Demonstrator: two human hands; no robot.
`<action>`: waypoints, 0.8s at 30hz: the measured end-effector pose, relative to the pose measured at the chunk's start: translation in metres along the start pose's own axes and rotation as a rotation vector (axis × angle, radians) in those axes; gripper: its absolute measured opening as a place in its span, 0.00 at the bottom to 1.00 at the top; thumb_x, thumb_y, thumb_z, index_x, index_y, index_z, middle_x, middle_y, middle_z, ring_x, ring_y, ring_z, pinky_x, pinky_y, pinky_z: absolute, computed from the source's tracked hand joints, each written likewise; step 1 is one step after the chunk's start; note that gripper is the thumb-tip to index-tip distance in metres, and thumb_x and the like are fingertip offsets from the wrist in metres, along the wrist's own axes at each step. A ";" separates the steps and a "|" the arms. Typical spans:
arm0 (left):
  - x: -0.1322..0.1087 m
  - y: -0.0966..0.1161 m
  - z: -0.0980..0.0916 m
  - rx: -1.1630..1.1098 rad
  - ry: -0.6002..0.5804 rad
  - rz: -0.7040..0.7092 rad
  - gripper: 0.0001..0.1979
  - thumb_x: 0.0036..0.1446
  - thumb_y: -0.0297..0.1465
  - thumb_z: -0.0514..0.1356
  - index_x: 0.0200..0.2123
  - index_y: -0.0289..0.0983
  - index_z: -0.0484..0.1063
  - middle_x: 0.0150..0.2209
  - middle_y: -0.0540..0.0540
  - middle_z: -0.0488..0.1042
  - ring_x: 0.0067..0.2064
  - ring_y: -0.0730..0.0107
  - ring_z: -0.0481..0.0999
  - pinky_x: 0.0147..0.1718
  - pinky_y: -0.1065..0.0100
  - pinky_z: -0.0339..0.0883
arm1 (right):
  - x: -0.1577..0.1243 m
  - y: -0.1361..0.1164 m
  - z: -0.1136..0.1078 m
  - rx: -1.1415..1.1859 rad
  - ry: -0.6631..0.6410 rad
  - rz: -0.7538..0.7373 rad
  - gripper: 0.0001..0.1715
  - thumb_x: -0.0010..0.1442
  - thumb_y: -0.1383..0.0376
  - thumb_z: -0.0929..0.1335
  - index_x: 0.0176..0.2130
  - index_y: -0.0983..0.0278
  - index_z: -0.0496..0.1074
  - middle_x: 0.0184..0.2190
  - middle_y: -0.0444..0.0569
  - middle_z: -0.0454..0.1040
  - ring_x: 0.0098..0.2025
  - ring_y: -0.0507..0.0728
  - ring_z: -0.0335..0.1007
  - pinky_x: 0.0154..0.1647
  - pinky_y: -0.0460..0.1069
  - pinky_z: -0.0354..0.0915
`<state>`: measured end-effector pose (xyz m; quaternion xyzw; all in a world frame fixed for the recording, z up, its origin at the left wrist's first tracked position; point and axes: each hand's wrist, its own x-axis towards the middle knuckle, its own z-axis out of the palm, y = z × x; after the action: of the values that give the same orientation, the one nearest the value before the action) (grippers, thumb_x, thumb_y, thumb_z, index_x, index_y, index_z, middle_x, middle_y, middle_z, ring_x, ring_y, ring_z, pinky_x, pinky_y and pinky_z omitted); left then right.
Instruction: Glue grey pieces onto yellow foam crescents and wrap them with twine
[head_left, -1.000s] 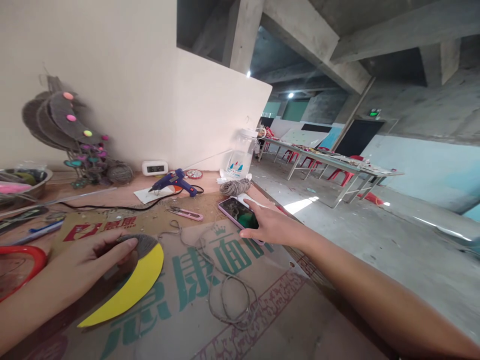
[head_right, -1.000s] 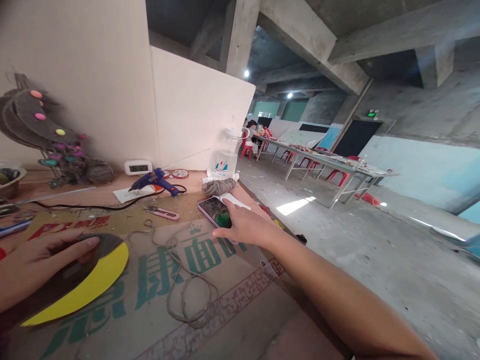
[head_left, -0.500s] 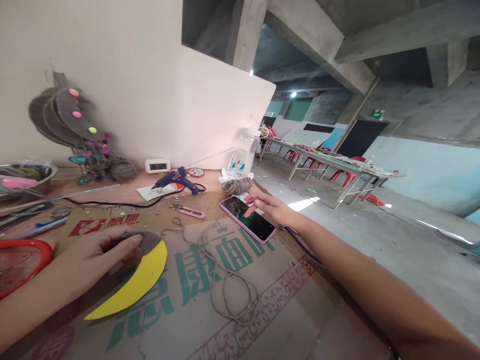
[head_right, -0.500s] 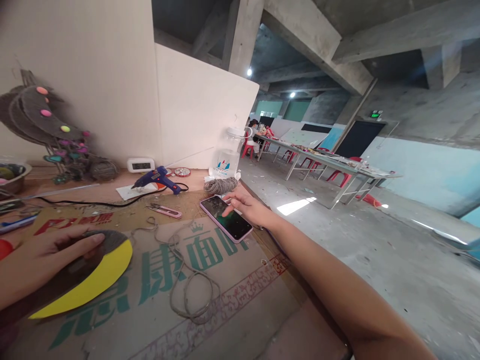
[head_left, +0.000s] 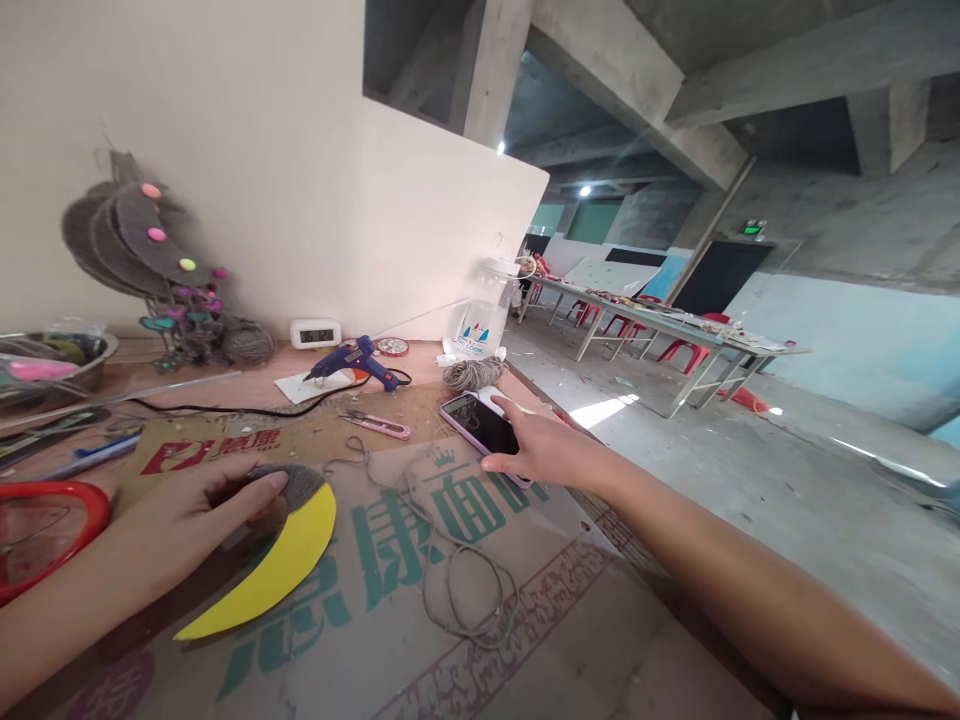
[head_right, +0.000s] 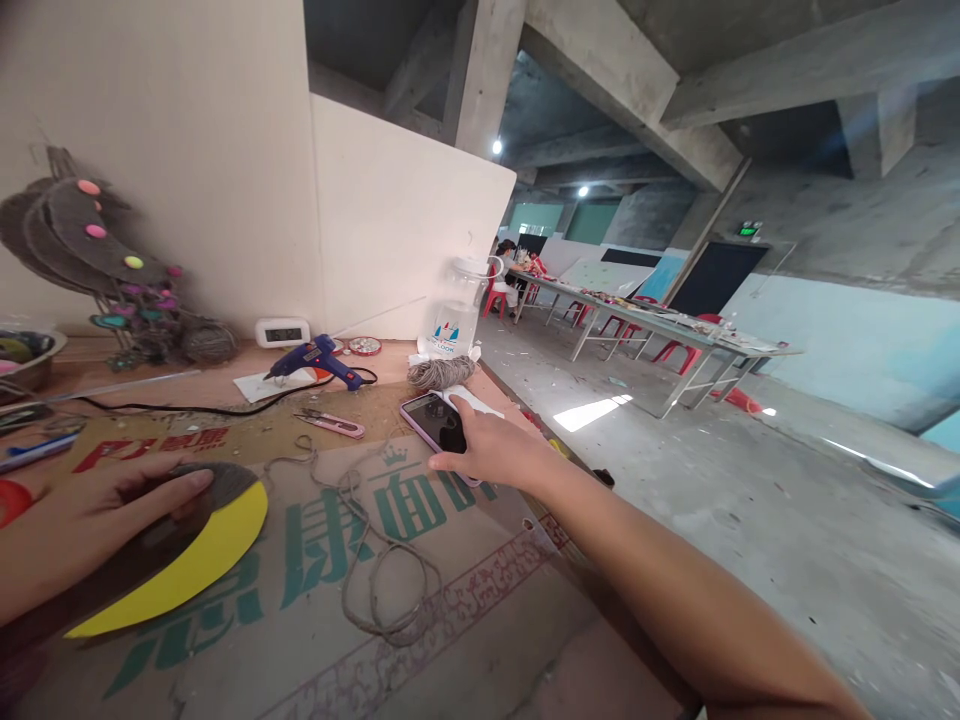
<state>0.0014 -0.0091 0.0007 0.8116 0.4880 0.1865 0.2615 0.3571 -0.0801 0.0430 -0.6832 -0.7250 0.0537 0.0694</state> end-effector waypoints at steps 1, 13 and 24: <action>0.000 0.000 0.000 0.010 0.002 -0.001 0.24 0.51 0.50 0.47 0.32 0.38 0.73 0.31 0.49 0.75 0.35 0.64 0.72 0.29 0.72 0.64 | 0.000 -0.002 0.002 -0.020 -0.029 0.023 0.52 0.49 0.42 0.65 0.63 0.62 0.46 0.33 0.53 0.75 0.39 0.64 0.71 0.40 0.55 0.63; 0.001 -0.003 0.001 0.105 0.048 -0.023 0.25 0.50 0.51 0.48 0.36 0.39 0.74 0.35 0.49 0.77 0.38 0.61 0.73 0.30 0.70 0.64 | 0.008 0.008 0.007 -0.035 0.043 0.031 0.45 0.48 0.56 0.68 0.61 0.63 0.50 0.41 0.53 0.72 0.44 0.63 0.67 0.40 0.51 0.61; 0.002 0.000 0.002 0.022 0.058 0.018 0.22 0.49 0.50 0.49 0.29 0.40 0.75 0.31 0.50 0.77 0.35 0.62 0.74 0.28 0.70 0.66 | 0.020 0.060 0.001 -0.070 0.026 0.276 0.49 0.47 0.53 0.68 0.62 0.65 0.48 0.50 0.60 0.66 0.49 0.66 0.65 0.44 0.55 0.62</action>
<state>0.0035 -0.0075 -0.0010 0.8130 0.4901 0.2071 0.2366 0.4145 -0.0565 0.0321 -0.7790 -0.6246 0.0284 0.0470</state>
